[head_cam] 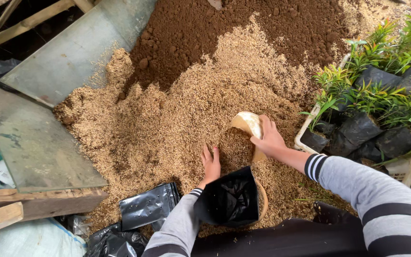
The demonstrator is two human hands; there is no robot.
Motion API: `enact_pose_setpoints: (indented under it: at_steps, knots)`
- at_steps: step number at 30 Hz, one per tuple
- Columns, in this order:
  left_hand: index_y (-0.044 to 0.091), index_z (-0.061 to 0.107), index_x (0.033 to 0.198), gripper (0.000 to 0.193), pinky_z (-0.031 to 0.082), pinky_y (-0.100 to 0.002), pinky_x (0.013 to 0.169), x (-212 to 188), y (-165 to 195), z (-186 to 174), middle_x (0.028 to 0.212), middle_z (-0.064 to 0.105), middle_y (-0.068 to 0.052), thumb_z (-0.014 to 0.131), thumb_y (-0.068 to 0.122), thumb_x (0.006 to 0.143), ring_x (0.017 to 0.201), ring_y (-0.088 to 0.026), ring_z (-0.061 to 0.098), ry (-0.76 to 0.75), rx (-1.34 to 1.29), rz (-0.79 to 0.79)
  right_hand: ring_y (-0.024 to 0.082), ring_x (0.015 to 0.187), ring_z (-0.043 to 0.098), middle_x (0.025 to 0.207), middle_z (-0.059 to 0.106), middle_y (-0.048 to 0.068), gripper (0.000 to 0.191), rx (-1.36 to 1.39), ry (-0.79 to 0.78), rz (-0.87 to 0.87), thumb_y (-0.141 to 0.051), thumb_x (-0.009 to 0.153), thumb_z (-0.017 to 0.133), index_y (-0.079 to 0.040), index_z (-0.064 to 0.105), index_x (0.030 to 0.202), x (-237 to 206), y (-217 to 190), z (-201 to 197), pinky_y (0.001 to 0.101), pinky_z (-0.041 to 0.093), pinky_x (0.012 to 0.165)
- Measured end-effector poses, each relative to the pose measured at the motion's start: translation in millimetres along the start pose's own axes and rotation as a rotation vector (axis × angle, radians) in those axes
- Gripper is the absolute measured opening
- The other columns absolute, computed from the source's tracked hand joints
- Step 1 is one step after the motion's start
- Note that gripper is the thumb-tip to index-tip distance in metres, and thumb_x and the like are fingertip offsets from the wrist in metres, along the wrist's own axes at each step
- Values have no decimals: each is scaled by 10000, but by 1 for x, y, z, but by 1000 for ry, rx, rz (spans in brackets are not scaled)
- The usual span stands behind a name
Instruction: The person lines a black plastic pot with a plastic bag, then scoops soil from a pile using a cut container to fill the pot. They place a small green seedling into the pot, add more soil around it, and press the soil down with both hands to secure the plant.
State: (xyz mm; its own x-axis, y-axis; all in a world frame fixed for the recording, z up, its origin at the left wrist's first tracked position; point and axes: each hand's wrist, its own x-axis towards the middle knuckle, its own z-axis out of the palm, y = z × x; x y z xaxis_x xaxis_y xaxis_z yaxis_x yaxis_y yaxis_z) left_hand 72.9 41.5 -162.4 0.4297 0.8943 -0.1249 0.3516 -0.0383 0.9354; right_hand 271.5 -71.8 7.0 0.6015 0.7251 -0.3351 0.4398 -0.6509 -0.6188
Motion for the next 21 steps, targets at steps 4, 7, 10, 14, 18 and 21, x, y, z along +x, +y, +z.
enact_pose_setpoints:
  at_steps: [4, 7, 10, 14, 18, 21]
  knots:
    - [89, 181, 1623, 810, 126, -451, 1248, 15, 5, 1, 1714, 122, -190, 375, 606, 1031, 1562, -378, 71, -125, -46, -21, 359, 1270, 558, 1467, 435, 247, 869, 377, 7, -27, -290, 823, 640, -64, 214, 1546, 19, 25, 9, 455, 478, 1075]
    - [27, 208, 1594, 850, 181, -393, 1258, 23, 20, 9, 1674, 261, -159, 381, 635, 1025, 1552, -273, 245, -207, -283, -110, 363, 1286, 557, 1455, 461, 256, 883, 515, -115, 32, -253, 795, 628, -69, 214, 1554, 34, 46, 18, 448, 479, 1103]
    - [32, 314, 1579, 832, 212, -385, 1245, 19, 51, 10, 1652, 326, -156, 313, 649, 1021, 1520, -261, 296, -450, -406, -129, 337, 1271, 569, 1423, 498, 216, 786, 769, -229, 140, -249, 808, 596, -108, 270, 1508, 48, 61, 33, 497, 502, 1072]
    - [88, 272, 1590, 779, 154, -440, 1234, 18, 112, 8, 1692, 223, -83, 334, 613, 1019, 1541, -223, 174, -591, -573, -230, 385, 1104, 632, 1230, 628, 217, 571, 1122, -498, 129, -322, 869, 584, -16, 508, 1345, 64, 81, 46, 563, 529, 960]
    - [119, 600, 1445, 697, 244, -480, 1215, 21, 158, -25, 1663, 204, -97, 265, 548, 1009, 1489, -304, 276, -538, 79, 66, 334, 1118, 617, 1235, 647, 153, 542, 1240, -402, 334, -420, 894, 624, -114, 526, 1330, 73, 98, 34, 516, 480, 974]
    - [131, 697, 1299, 601, 278, -465, 1216, 20, 176, -58, 1637, 315, -80, 307, 494, 1020, 1483, -298, 333, -600, 268, 103, 353, 1188, 627, 1324, 635, 185, 610, 1231, -322, 379, -444, 892, 630, -98, 493, 1376, 70, 100, 17, 508, 492, 1008]
